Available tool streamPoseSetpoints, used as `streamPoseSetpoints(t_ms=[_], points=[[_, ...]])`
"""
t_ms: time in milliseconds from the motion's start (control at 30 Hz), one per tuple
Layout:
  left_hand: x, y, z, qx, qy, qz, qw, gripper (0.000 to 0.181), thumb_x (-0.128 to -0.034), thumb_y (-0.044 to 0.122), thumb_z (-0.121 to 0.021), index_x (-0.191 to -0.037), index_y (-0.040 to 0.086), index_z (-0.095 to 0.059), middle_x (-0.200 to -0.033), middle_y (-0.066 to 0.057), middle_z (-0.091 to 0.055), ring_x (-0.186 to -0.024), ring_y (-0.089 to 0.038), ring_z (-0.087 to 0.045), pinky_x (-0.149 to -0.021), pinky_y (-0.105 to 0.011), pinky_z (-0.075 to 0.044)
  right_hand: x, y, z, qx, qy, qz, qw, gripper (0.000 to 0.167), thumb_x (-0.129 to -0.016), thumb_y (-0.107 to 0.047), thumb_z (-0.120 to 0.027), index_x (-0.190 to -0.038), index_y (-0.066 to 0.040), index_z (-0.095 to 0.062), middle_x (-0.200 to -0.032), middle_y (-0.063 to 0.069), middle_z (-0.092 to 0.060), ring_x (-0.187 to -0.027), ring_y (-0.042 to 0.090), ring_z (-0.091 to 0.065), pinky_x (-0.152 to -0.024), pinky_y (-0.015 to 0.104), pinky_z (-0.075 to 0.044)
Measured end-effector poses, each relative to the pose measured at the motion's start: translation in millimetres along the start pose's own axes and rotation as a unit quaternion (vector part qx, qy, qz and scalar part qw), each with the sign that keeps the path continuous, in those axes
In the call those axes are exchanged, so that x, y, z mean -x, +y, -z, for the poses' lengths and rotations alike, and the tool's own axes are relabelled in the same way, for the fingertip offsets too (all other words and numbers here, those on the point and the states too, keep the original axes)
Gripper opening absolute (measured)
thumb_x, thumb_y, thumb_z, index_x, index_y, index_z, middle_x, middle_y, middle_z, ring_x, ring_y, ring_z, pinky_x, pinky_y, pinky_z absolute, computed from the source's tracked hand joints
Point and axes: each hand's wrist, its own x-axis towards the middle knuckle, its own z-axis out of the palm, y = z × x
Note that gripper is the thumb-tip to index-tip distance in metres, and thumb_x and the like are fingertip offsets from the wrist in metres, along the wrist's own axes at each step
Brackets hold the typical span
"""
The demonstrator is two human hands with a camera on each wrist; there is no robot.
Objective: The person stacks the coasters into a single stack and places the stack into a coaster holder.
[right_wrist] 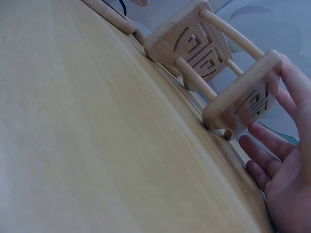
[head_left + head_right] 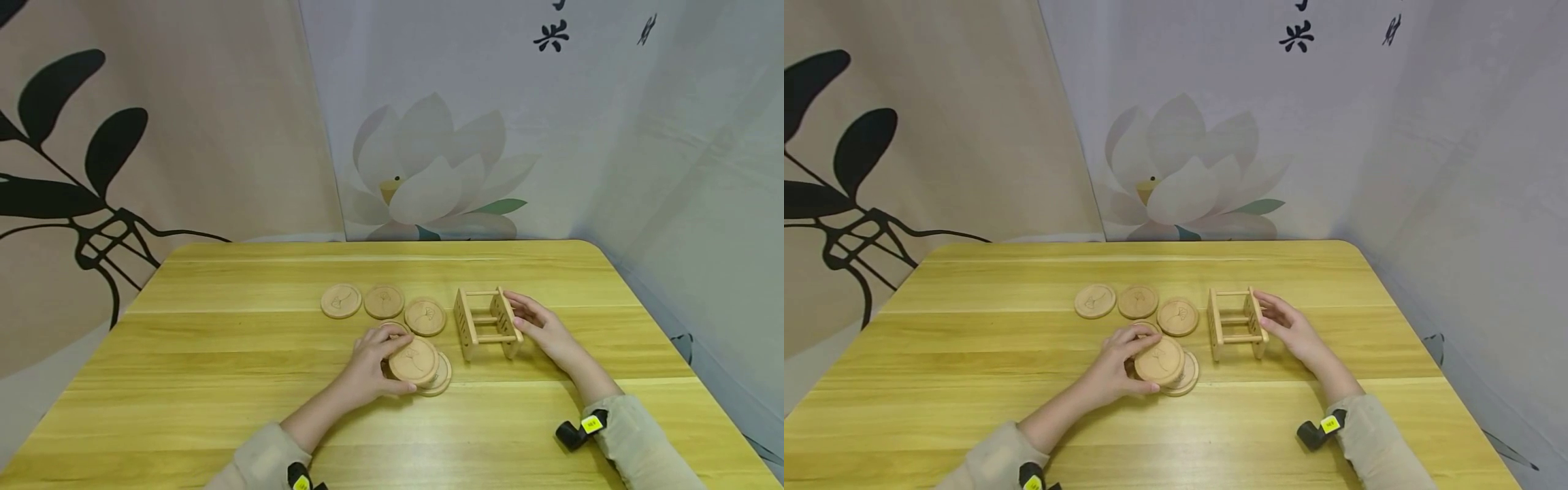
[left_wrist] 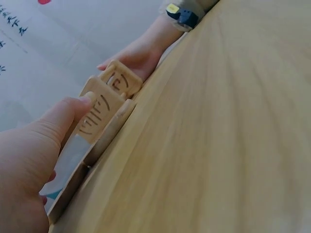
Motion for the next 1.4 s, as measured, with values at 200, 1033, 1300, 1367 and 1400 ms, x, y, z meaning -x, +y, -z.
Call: streamPoseSetpoints(t_ms=[200,1033,1300,1367,1400], points=[[-2.1,3.8,-4.2,-0.013,-0.009,-0.004,0.9999,0.084,-0.0652,0.039,-0.087,-0.135,0.007,-0.055,-0.131,0.0,-0.049,-0.125,-0.02,-0.035,-0.095,-0.046,-0.028,0.2,0.1,0.0,0.001,0.001,-0.004,1.0,0.05,-0.1,-0.007,-0.049,-0.147,-0.003,-0.034,-0.137,0.028,-0.042,-0.112,0.008,-0.052,-0.088,0.02,-0.043],[-8.5,8.8,-14.6,-0.047,-0.037,-0.005,0.9982,0.085,-0.0651,0.042,-0.087,-0.136,0.009,-0.054,-0.137,-0.004,-0.048,-0.123,-0.021,-0.038,-0.101,-0.048,-0.024,0.1,-2.5,-0.4,0.01,0.005,-0.005,0.9999,0.049,-0.1,-0.007,-0.049,-0.147,-0.004,-0.035,-0.138,0.026,-0.043,-0.112,0.008,-0.051,-0.088,0.019,-0.042],[-9.7,7.0,-16.3,-0.061,-0.043,-0.002,0.9972,0.085,-0.0655,0.044,-0.086,-0.136,0.01,-0.054,-0.137,-0.003,-0.048,-0.123,-0.02,-0.038,-0.1,-0.048,-0.022,0.5,-2.1,-0.2,0.008,0.003,-0.008,0.9999,0.05,-0.1,-0.008,-0.049,-0.147,-0.003,-0.035,-0.139,0.027,-0.042,-0.113,0.007,-0.05,-0.088,0.019,-0.042],[-9.7,6.4,-16.7,-0.064,-0.044,-0.003,0.997,0.084,-0.0656,0.045,-0.085,-0.136,0.011,-0.055,-0.137,-0.002,-0.048,-0.123,-0.02,-0.038,-0.1,-0.048,-0.023,0.6,-2.3,-0.4,0.008,0.003,-0.007,0.9999,0.05,-0.1,-0.008,-0.049,-0.147,-0.003,-0.035,-0.139,0.027,-0.042,-0.113,0.007,-0.05,-0.088,0.019,-0.042],[-9.7,6.2,-16.8,-0.065,-0.044,-0.003,0.997,0.084,-0.0656,0.045,-0.085,-0.136,0.011,-0.055,-0.137,-0.002,-0.048,-0.123,-0.02,-0.038,-0.1,-0.048,-0.023,0.6,-2.4,-0.4,0.007,0.003,-0.007,0.9999,0.05,-0.1,-0.008,-0.049,-0.147,-0.003,-0.035,-0.139,0.027,-0.042,-0.112,0.007,-0.051,-0.088,0.019,-0.042]])
